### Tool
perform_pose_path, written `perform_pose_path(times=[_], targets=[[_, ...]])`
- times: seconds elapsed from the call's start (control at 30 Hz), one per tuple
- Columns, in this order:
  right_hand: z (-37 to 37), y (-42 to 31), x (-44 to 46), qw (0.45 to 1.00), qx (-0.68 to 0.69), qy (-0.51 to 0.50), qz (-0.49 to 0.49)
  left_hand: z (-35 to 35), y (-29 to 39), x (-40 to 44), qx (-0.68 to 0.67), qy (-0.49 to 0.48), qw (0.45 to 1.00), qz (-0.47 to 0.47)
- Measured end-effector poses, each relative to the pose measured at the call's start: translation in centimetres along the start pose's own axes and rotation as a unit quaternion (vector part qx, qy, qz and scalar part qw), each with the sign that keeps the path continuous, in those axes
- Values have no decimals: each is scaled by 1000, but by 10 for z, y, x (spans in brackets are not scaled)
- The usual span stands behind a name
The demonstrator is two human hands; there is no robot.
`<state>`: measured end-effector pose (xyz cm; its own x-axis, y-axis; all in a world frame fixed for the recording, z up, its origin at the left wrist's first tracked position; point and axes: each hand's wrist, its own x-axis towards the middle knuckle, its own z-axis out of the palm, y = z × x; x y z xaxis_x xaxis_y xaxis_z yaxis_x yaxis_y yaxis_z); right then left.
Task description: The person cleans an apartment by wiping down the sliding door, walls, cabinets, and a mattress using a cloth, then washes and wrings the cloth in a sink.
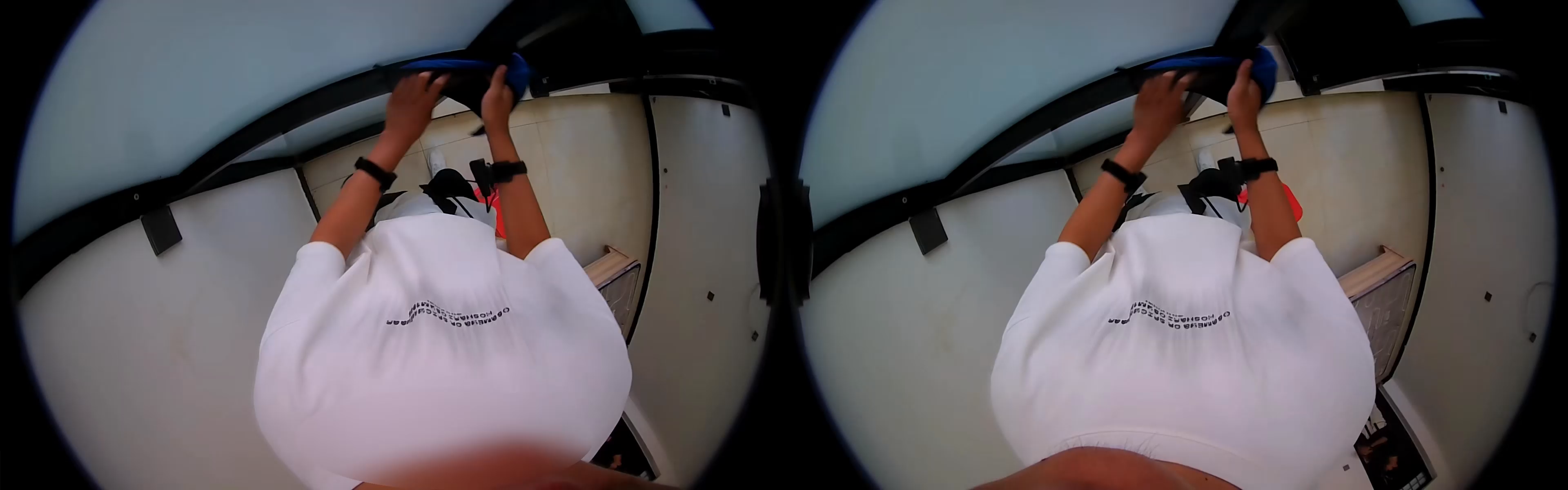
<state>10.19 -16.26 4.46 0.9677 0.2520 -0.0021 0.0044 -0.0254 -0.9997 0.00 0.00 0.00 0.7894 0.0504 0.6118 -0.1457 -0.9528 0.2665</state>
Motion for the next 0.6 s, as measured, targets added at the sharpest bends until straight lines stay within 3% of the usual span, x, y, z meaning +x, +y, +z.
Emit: perform_pose_path(times=[0.07,0.1,0.17,0.2,0.27,0.3,0.37,0.53,0.6], targets=[[23,29,-1,998,-18,60,-26,-20,-17,-14,-4,17,999,-40],[-15,63,-43,997,18,57,44,-19,34,-48,-13,-38,997,-63],[17,90,-31,998,63,-10,-23,-23,6,-43,56,23,990,-126],[-15,76,-5,998,34,-6,-51,2,21,-18,31,54,990,-126],[-7,83,-1,978,-177,-74,-78,-2,8,-12,86,87,972,-200],[5,92,-8,982,-160,-70,-72,-8,-2,-20,98,78,974,-189],[20,110,-20,951,-265,-157,25,-24,-13,-30,143,45,969,-194],[14,153,-12,933,-296,-207,-8,-41,-13,-22,155,-3,978,-142],[19,147,-7,956,-188,-142,-177,-39,-11,-29,163,-25,980,-106]])
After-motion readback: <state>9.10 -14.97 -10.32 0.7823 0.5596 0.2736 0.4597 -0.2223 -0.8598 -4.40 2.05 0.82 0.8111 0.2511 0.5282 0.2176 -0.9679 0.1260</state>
